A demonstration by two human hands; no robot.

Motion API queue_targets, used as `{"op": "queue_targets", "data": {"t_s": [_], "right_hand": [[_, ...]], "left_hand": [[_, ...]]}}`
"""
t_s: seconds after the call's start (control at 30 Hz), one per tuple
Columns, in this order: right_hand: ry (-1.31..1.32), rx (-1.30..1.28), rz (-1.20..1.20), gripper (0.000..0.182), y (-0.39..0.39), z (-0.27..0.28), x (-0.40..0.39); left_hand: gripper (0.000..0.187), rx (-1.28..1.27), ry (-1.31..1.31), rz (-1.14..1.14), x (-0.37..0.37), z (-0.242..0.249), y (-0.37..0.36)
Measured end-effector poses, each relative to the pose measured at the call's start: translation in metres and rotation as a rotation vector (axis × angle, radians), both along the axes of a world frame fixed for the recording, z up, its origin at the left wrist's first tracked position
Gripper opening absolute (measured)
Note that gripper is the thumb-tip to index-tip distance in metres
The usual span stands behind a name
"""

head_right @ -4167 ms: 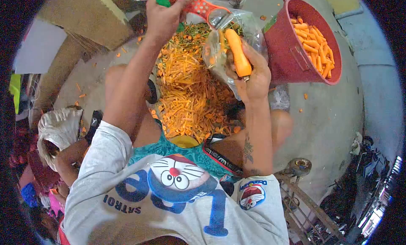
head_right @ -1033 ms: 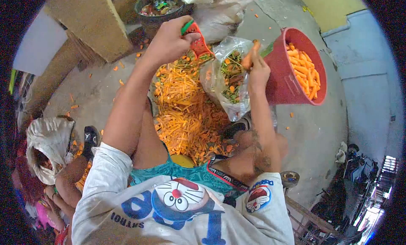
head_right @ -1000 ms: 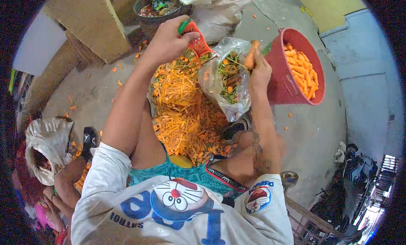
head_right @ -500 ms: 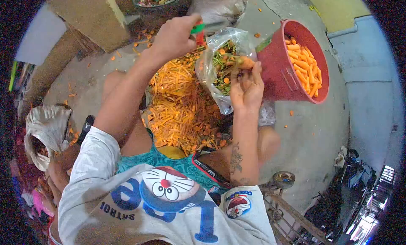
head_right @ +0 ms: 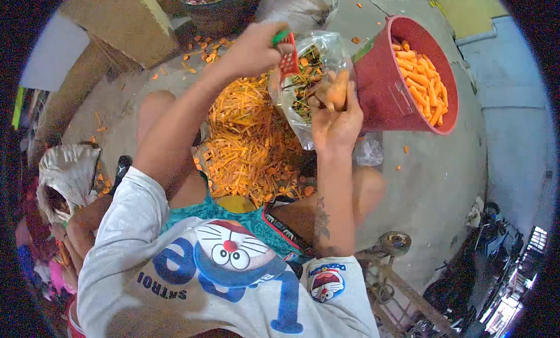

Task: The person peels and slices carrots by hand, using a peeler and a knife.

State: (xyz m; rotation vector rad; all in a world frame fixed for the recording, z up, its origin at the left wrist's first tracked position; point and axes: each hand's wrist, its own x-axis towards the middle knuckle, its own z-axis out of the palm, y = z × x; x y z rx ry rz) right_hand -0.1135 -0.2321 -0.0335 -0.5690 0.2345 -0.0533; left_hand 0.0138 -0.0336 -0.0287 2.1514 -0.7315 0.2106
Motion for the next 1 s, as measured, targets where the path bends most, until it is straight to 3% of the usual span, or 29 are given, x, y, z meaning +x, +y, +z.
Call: {"op": "queue_targets", "data": {"t_s": [0.03, 0.07, 0.13, 0.2, 0.27, 0.3, 0.37, 0.4, 0.43, 0.47, 0.57, 0.63, 0.67, 0.73, 0.77, 0.83, 0.9, 0.97, 1.0], "right_hand": [[-0.041, -0.050, 0.043, 0.035, -0.004, -0.003, 0.001], [-0.036, -0.046, 0.037, 0.035, -0.007, -0.007, 0.000], [-0.065, -0.197, 0.039, 0.035, -0.005, -0.004, -0.001], [-0.039, -0.227, 0.041, 0.035, 0.006, 0.008, -0.003], [-0.016, -0.255, 0.035, 0.036, 0.029, 0.028, -0.007], [0.049, -0.286, -0.012, 0.036, 0.043, 0.040, -0.009], [0.118, -0.320, -0.055, 0.036, 0.046, 0.041, -0.011], [0.047, -0.256, 0.041, 0.036, 0.036, 0.034, -0.013], [-0.024, -0.191, 0.138, 0.035, 0.028, 0.028, -0.016], [-0.020, -0.190, 0.141, 0.035, 0.023, 0.023, -0.016], [-0.210, -0.139, 0.298, 0.038, 0.019, 0.022, -0.010], [-0.016, -0.209, 0.046, 0.041, 0.026, 0.026, -0.009], [-0.014, -0.209, 0.041, 0.041, 0.033, 0.032, -0.010], [0.135, -0.271, -0.060, 0.042, 0.046, 0.044, -0.014], [0.153, -0.273, -0.058, 0.042, 0.039, 0.036, -0.017], [-0.101, -0.228, 0.184, 0.042, 0.019, 0.018, -0.017], [-0.122, -0.214, 0.204, 0.042, 0.017, 0.017, -0.015], [-0.147, -0.204, 0.223, 0.041, 0.024, 0.026, -0.011], [0.016, -0.259, 0.065, 0.041, 0.037, 0.037, -0.012]], "left_hand": [[0.026, -0.165, -0.080, -0.026, 0.005, -0.001, 0.002], [0.026, -0.162, -0.075, -0.032, 0.005, 0.000, 0.005], [0.024, -0.547, 0.314, -0.080, 0.005, 0.012, 0.012], [0.022, -0.598, 0.352, -0.095, -0.004, 0.019, 0.009], [0.023, -0.628, 0.427, -0.259, -0.020, 0.023, 0.000], [0.023, -0.572, 0.282, -0.307, -0.025, 0.021, -0.004], [0.023, -0.607, 0.255, -0.308, -0.020, 0.021, -0.002], [0.023, -0.637, 0.229, -0.314, -0.018, 0.020, -0.001], [0.024, -0.660, 0.150, -0.135, -0.002, 0.026, 0.009], [0.013, -0.798, 0.253, -0.158, 0.012, 0.031, 0.018], [0.015, -0.748, 0.265, 0.010, 0.017, 0.033, 0.034], [0.028, -0.696, 0.332, -0.121, -0.009, 0.021, 0.008], [0.028, -0.695, 0.335, -0.125, -0.018, 0.023, 0.002], [0.026, -0.615, 0.131, -0.274, -0.032, 0.020, -0.006], [0.026, -0.649, 0.110, -0.155, -0.017, 0.021, 0.000], [0.020, -0.688, 0.146, -0.055, 0.014, 0.028, 0.031], [0.016, -0.786, 0.225, 0.076, 0.017, 0.036, 0.036], [0.021, -0.710, 0.208, -0.026, -0.014, 0.025, 0.012], [0.029, -0.632, 0.209, -0.125, -0.027, 0.023, 0.004]]}}
